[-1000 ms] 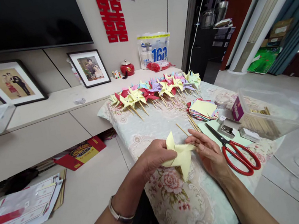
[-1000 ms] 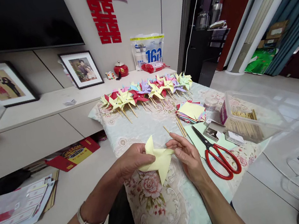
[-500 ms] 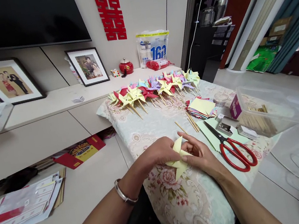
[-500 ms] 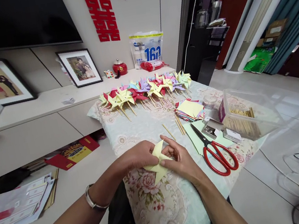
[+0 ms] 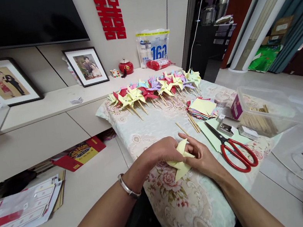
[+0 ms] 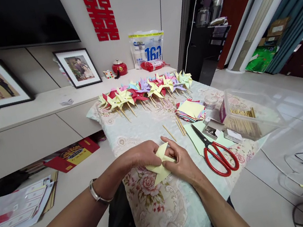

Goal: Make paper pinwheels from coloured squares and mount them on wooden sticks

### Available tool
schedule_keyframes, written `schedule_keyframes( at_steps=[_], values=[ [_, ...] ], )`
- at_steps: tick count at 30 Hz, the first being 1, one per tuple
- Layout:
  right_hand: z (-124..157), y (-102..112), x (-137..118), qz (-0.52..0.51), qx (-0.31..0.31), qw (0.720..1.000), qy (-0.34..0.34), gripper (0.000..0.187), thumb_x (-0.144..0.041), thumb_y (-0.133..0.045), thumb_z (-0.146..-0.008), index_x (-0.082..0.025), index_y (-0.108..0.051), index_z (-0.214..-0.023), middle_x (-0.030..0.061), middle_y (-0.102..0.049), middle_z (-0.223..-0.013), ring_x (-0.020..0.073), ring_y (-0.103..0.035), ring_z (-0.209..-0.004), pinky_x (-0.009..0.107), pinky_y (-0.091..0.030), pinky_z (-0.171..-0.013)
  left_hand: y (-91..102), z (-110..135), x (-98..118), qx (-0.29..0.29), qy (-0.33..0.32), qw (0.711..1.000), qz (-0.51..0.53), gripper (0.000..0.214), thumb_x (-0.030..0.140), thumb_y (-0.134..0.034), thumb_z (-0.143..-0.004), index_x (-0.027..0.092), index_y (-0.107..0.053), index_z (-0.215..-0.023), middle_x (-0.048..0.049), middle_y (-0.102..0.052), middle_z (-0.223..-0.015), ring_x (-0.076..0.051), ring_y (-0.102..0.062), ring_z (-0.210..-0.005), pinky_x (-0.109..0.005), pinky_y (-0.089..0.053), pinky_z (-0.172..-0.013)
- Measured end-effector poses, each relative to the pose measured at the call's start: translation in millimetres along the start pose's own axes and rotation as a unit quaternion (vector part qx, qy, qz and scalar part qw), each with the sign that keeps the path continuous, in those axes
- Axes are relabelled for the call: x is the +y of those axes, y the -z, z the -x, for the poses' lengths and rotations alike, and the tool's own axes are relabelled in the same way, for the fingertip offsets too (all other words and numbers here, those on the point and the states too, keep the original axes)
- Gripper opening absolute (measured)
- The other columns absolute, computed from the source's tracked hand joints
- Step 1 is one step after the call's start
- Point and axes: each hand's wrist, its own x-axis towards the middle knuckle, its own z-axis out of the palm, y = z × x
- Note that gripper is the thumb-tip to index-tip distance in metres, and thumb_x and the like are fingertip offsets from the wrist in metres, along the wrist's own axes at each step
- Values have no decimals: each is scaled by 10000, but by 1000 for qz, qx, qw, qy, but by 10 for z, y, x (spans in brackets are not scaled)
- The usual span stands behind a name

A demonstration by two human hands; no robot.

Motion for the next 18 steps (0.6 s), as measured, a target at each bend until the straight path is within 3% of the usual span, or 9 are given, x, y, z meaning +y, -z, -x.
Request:
schedule_keyframes(
  at_steps=[4, 9, 14, 18],
  values=[
    [3, -9, -13, -22, 8, 1000, -16, 852, -203, -705, -714, -191, -351, -1488, -49, -572, -754, 124, -516, -612, 242, -382, -567, -9, -56, -96, -10, -24, 999, 37, 118, 122, -627, -505, 159, -705, -584, 29, -534, -460, -120, -428, -422, -233, -297, -435],
    [8, -16, -65, -67, 29, 997, -33, 885, -212, -722, -692, -178, -326, -1483, -23, -649, -800, 148, -588, -634, 260, -431, -581, 45, -12, -247, -36, -35, 983, 178, 100, 194, -692, -593, 156, -680, -684, 44, -529, -524, -96, -419, -462, -218, -271, -454],
    [9, -19, -117, -100, 79, 991, -28, 886, -210, -728, -686, -180, -332, -1478, -29, -661, -782, 154, -615, -627, 254, -440, -570, -17, 165, -326, 0, -53, 918, 394, 388, 452, -736, -731, 129, -680, -938, -37, -660, -782, -122, -590, -660, -229, -430, -622],
    [1, -9, -101, -106, 107, 988, -13, 864, -226, -728, -700, -192, -350, -1477, -36, -650, -758, 163, -621, -631, 260, -454, -575, -274, 220, -304, 25, -59, 881, 469, 438, 426, -759, -710, 115, -656, -999, -75, -695, -868, -156, -636, -742, -266, -479, -695]
  ],
)
